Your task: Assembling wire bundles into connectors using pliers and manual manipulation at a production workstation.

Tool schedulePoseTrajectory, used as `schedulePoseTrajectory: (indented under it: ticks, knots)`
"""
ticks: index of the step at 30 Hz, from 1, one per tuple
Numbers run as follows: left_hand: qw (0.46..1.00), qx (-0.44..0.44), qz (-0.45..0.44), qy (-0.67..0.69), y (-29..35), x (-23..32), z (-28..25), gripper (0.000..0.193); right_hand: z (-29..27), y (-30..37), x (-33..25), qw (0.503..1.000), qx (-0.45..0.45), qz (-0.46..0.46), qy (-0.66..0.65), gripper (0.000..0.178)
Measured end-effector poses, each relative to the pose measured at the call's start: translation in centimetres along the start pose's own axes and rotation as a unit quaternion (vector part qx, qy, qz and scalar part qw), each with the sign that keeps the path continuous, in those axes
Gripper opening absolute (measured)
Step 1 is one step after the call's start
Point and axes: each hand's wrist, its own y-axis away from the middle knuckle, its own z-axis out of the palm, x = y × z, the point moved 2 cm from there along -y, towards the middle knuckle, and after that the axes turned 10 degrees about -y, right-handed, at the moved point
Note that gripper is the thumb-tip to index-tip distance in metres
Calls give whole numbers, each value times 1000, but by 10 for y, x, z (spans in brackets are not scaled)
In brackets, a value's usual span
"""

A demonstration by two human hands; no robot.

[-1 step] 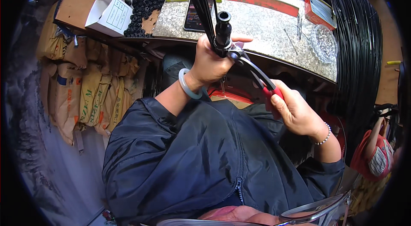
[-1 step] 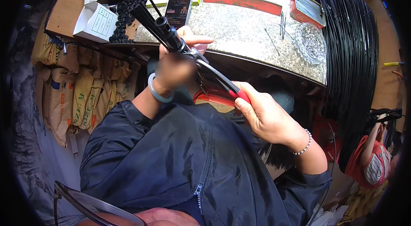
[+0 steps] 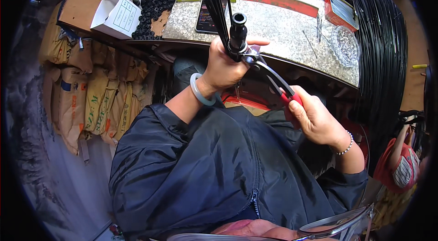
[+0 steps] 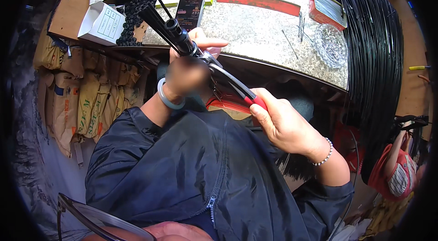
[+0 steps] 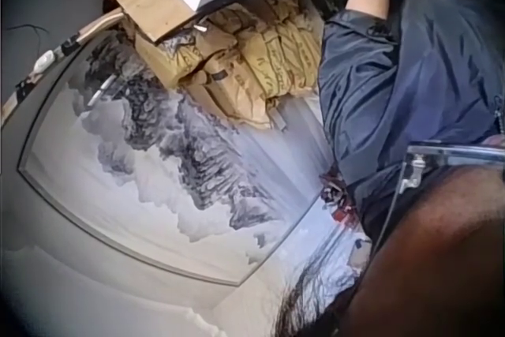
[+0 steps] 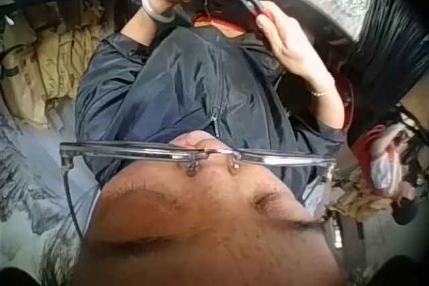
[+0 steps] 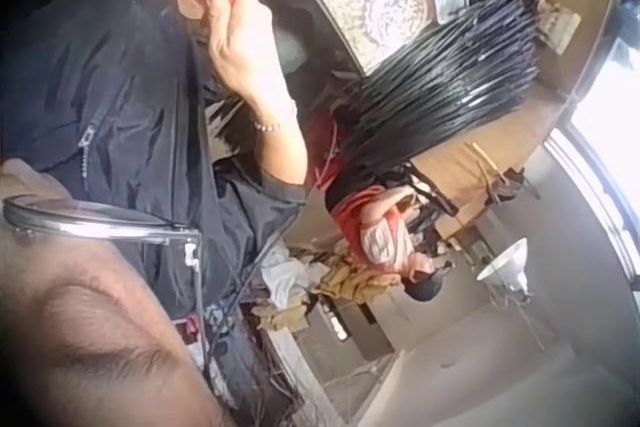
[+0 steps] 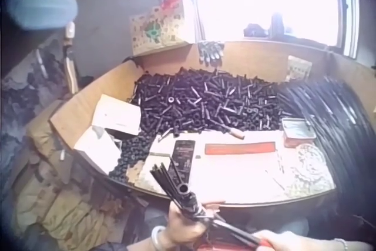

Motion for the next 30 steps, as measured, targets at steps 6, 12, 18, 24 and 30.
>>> schedulePoseTrajectory:
  ticks: [6,12,18,24,30]
  knots:
    - [989,-59,78,-107,-3,1,-7,13,-12,3,-21,994,9,68,80,26]
    - [979,-60,121,-155,-14,6,-10,13,-7,2,-33,935,91,43,340,29]
    - [996,-47,-58,58,-11,3,-5,21,-6,-5,27,971,169,-165,-39,11]
    - [998,-35,-45,28,-4,7,15,16,24,-52,10,892,353,-283,3,34]
    - [996,-29,6,82,0,-3,25,18,33,-67,8,880,365,-300,-43,23]
